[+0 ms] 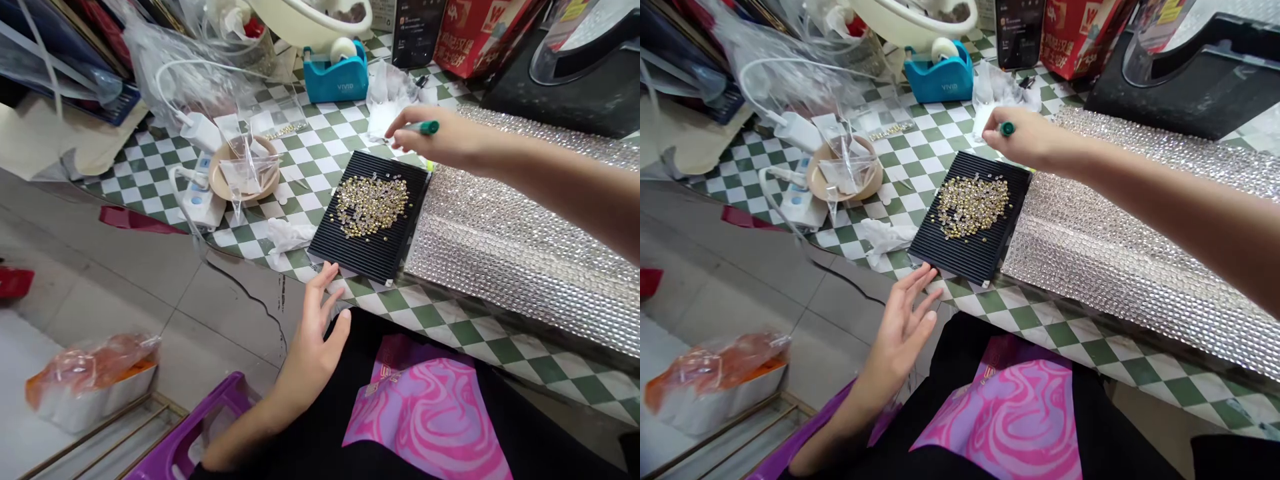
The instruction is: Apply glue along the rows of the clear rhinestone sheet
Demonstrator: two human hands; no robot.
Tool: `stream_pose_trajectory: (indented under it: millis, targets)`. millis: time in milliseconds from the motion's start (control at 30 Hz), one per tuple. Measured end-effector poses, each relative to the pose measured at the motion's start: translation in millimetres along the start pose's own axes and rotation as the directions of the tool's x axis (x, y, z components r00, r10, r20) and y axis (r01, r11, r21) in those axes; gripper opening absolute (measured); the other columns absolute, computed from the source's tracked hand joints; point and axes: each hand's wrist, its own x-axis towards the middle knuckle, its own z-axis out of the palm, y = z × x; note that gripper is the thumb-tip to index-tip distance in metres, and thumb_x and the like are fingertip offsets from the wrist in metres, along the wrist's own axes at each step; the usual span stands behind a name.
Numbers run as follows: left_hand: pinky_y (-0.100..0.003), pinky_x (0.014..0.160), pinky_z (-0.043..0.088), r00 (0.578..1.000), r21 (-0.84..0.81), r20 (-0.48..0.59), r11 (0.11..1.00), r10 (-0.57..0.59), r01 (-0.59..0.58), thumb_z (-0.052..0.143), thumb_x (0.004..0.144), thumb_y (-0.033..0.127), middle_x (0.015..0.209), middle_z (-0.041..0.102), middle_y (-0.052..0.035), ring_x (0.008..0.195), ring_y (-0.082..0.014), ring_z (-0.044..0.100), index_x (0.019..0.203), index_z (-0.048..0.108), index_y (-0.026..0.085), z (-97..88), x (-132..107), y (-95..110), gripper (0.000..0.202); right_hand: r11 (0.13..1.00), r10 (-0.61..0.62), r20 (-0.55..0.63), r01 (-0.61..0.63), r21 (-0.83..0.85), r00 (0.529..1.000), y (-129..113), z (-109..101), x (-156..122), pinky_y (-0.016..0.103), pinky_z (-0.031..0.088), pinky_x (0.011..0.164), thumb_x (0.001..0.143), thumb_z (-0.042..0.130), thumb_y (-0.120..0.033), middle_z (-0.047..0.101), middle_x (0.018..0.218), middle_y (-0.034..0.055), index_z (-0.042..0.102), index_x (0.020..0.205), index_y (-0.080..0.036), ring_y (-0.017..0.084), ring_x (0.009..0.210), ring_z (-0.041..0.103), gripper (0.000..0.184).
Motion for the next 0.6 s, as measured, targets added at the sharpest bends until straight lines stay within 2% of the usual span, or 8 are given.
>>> stream_pose_trajectory:
  millis: [67, 133, 233, 300, 333, 367, 467, 600]
  targets:
    - [-0.042, 0.106, 0.056, 0.999, 0.171, 0.041, 0.984, 0.035, -0.042, 0.051, 0.096, 0.036, 0.145, 0.053, -0.0039, 0.129, -0.0198, 0.057, 0.141, 0.040, 0.035, -18.3, 6, 0, 0.046, 0.996, -0.088, -0.117, 0.087, -0.013, 0.989, 1, -8, -13, 0.016, 0.041, 0.066, 0.095, 0.057, -0.029, 0.068, 0.095, -0.0013, 0.068, 0.109, -0.015, 0.004, 0.082, 0.058, 0.023]
    - [-0.038, 0.090, 0.061, 0.993, 0.335, 0.011, 0.935, 0.120, -0.117, 0.049, 0.097, 0.033, 0.117, 0.069, -0.0016, 0.100, -0.0160, 0.069, 0.135, 0.048, 0.033, -35.2, 15, 1, 0.039, 0.986, -0.161, -0.225, 0.168, 0.009, 0.961, 3, -17, -32, 0.016, 0.040, 0.061, 0.097, 0.053, -0.031, 0.067, 0.080, -0.0022, 0.071, 0.105, -0.015, 0.002, 0.069, 0.056, 0.025]
    - [-0.036, 0.082, 0.058, 0.918, 0.485, -0.149, 0.836, 0.368, -0.257, 0.048, 0.097, 0.027, 0.093, 0.069, 0.0030, 0.083, -0.0124, 0.066, 0.119, 0.060, 0.031, -46.0, 32, 6, 0.025, 0.963, -0.230, -0.344, 0.264, 0.055, 0.911, 10, -23, -69, 0.016, 0.039, 0.055, 0.098, 0.050, -0.023, 0.059, 0.065, -0.0044, 0.072, 0.096, -0.014, 0.000, 0.058, 0.053, 0.024]
    - [-0.031, 0.078, 0.056, 0.864, 0.485, -0.144, 0.795, 0.482, -0.363, 0.046, 0.098, 0.022, 0.086, 0.066, 0.0048, 0.078, -0.0090, 0.063, 0.113, 0.062, 0.029, -39.4, 46, 10, 0.023, 0.960, -0.218, -0.391, 0.269, 0.081, 0.894, 16, -20, -95, 0.017, 0.042, 0.054, 0.093, 0.058, -0.021, 0.059, 0.066, -0.0056, 0.068, 0.098, -0.015, 0.001, 0.059, 0.056, 0.013]
    - [-0.028, 0.073, 0.054, 0.844, 0.460, -0.081, 0.771, 0.531, -0.441, 0.044, 0.098, 0.019, 0.082, 0.065, 0.0052, 0.073, -0.0071, 0.061, 0.112, 0.061, 0.027, -32.2, 52, 13, 0.023, 0.962, -0.191, -0.412, 0.253, 0.101, 0.891, 18, -16, -107, 0.018, 0.043, 0.054, 0.089, 0.063, -0.021, 0.060, 0.068, -0.0057, 0.066, 0.101, -0.016, 0.003, 0.062, 0.060, 0.013]
    - [-0.025, 0.067, 0.052, 0.796, 0.425, 0.004, 0.720, 0.605, -0.549, 0.044, 0.097, 0.017, 0.078, 0.063, 0.0055, 0.067, -0.0059, 0.059, 0.111, 0.060, 0.024, -22.9, 59, 16, 0.022, 0.963, -0.162, -0.435, 0.238, 0.127, 0.886, 19, -11, -119, 0.020, 0.045, 0.054, 0.085, 0.068, -0.020, 0.061, 0.072, -0.0051, 0.064, 0.101, -0.017, 0.005, 0.065, 0.062, 0.017]
    - [-0.026, 0.062, 0.048, 0.543, 0.341, 0.319, 0.441, 0.777, -0.830, 0.043, 0.097, 0.016, 0.078, 0.067, 0.0022, 0.066, -0.0085, 0.057, 0.107, 0.058, 0.015, 10.1, 78, 26, 0.019, 0.949, -0.060, -0.495, 0.203, 0.240, 0.867, 16, 8, -141, 0.024, 0.049, 0.062, 0.081, 0.071, -0.017, 0.064, 0.089, -0.0008, 0.065, 0.098, -0.018, 0.007, 0.076, 0.064, 0.018]
    - [-0.027, 0.076, 0.050, 0.205, 0.216, 0.641, 0.083, 0.740, -0.973, 0.051, 0.097, 0.024, 0.100, 0.072, -0.0030, 0.088, -0.0127, 0.064, 0.116, 0.060, 0.012, 42.2, 92, 36, 0.024, 0.901, 0.006, -0.533, 0.227, 0.370, 0.846, 7, 34, -145, 0.027, 0.048, 0.065, 0.087, 0.063, -0.016, 0.062, 0.092, -0.0012, 0.065, 0.096, -0.020, 0.007, 0.076, 0.060, 0.009]
